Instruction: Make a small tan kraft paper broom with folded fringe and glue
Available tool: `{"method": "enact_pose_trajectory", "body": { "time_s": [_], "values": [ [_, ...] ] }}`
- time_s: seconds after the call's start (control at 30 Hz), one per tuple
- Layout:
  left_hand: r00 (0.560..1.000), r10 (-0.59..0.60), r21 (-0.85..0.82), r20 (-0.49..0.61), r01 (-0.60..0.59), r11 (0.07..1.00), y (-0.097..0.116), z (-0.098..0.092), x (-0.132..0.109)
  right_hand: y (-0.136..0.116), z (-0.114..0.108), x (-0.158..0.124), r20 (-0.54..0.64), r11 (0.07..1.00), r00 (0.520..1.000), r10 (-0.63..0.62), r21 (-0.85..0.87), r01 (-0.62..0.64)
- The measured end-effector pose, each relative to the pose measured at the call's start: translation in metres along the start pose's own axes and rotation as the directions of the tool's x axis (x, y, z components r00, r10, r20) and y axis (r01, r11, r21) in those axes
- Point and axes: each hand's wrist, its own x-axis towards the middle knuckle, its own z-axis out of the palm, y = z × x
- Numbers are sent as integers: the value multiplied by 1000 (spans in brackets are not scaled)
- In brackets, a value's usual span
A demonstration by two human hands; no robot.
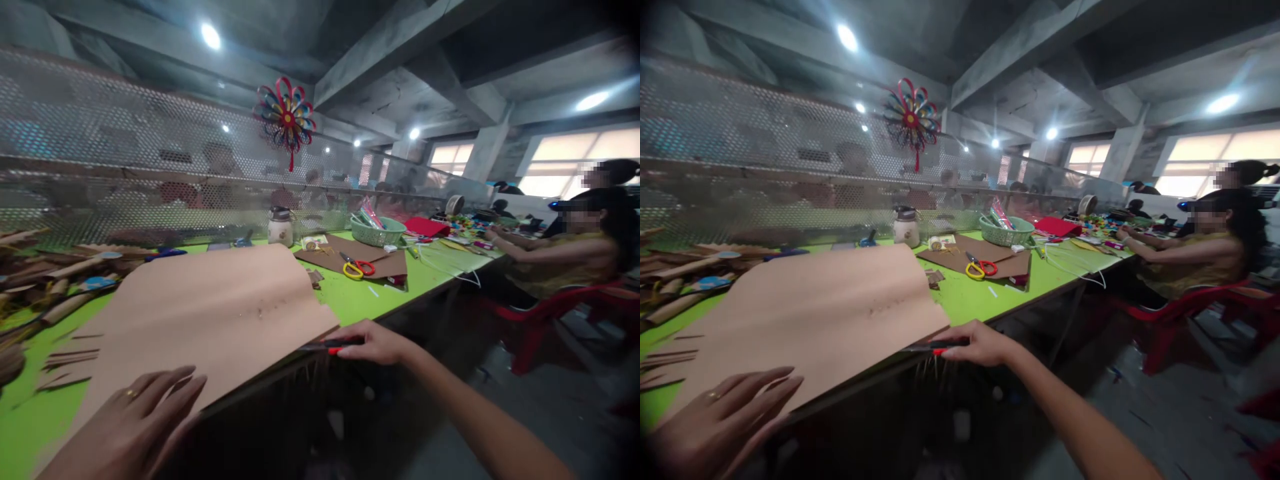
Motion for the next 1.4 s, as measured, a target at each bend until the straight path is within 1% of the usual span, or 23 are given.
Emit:
{"method": "enact_pose_trajectory", "body": {
  "time_s": [0.03, 0.07, 0.13, 0.2, 0.3, 0.47, 0.53, 0.67, 0.8, 0.9, 1.1, 1.3, 1.4],
  "values": [
    [998, 16, 31, 60, -18, 999, 6, 0, 1, 0, -2, -1, 11, 999, 1000, -6, -44, 6],
    [995, 41, 37, 91, -44, 998, 12, -1, 2, 0, -3, -3, 30, 996, 1000, -9, -87, 12],
    [988, 32, 48, 150, -39, 998, 22, -5, 4, 1, -4, -4, 14, 987, 1000, -19, -162, 21],
    [983, -7, 60, 186, -4, 998, 28, -8, 7, 2, -4, -4, 8, 982, 1000, -15, -190, 16],
    [974, -33, 71, 223, 17, 997, 31, -11, 12, 3, 0, -2, 5, 981, 1000, -19, -194, 19],
    [963, 67, 9, 261, -71, 997, 35, -6, 14, 2, 11, -1, -20, 965, 1000, -15, -263, 9],
    [963, 78, 20, 259, -86, 996, 38, -3, 14, 2, 13, -2, -24, 959, 1000, 4, -284, -10],
    [972, 49, 77, 231, -69, 995, 46, 1, 9, 2, 14, -3, -9, 962, 1000, 7, -273, -9],
    [987, -40, 133, 154, 20, 991, 59, 8, 1, 3, 16, -7, -48, 957, 999, -8, -291, -6],
    [990, -102, 158, 94, 87, 984, 69, 15, -4, 4, 19, -10, -65, 955, 998, 0, -295, -19],
    [990, -139, 159, 26, 134, 978, 76, 23, -5, 0, 21, -6, -61, 958, 998, -22, -288, 4],
    [990, -137, 155, 38, 129, 979, 78, 20, -5, 1, 26, -2, -77, 955, 995, -58, -294, 33],
    [990, -137, 149, 41, 130, 980, 78, 19, -6, 4, 28, -6, -81, 965, 995, -53, -259, 30]
  ]
}}
